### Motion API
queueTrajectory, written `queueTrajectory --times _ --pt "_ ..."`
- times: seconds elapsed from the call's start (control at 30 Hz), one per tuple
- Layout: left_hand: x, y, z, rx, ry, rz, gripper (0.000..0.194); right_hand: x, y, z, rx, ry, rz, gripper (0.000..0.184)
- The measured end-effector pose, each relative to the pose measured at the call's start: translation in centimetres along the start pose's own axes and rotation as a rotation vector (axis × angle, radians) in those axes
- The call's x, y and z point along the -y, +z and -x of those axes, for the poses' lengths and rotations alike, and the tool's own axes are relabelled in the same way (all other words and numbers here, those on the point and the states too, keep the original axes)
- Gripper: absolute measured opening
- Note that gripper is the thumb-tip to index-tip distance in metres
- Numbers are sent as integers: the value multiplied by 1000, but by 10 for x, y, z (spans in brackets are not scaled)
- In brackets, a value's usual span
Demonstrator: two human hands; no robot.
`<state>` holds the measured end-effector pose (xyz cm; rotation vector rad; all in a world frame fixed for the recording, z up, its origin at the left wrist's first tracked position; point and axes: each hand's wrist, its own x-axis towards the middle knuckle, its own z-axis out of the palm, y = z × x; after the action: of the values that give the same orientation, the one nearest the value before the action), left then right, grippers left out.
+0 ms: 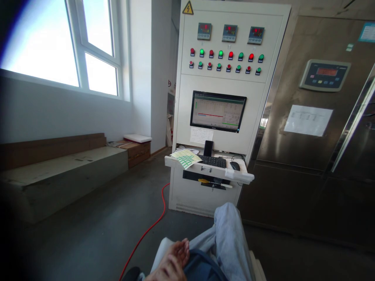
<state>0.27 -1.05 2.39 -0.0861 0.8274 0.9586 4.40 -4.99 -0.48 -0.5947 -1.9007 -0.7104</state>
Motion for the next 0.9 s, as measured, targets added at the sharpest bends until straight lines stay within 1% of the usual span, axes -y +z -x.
queueTrajectory --times 0.1,0.3,0.4,0.53,0.6,0.73,0.8,0.9 --pt "2 -1 1 -5 13 0 18 0 -1 -2 11 -8 -7 21" --pt "1 1 5 26 6 -9 9 2 -3 -7 -28 28 -20 24" --pt "-1 3 9 62 -8 -6 15 4 -3 -5 -14 58 -9 26" --pt "-3 5 11 66 -25 13 13 5 -2 -3 22 56 -26 24" --pt "-3 5 11 64 -29 22 13 5 0 -3 9 49 -51 22" --pt "-3 4 7 57 -37 25 17 4 2 -1 -82 73 -88 25" --pt "-3 3 5 53 -38 25 21 4 3 1 -82 70 -82 26" --pt "-2 2 3 66 -15 29 21 3 3 3 -49 72 -78 24"
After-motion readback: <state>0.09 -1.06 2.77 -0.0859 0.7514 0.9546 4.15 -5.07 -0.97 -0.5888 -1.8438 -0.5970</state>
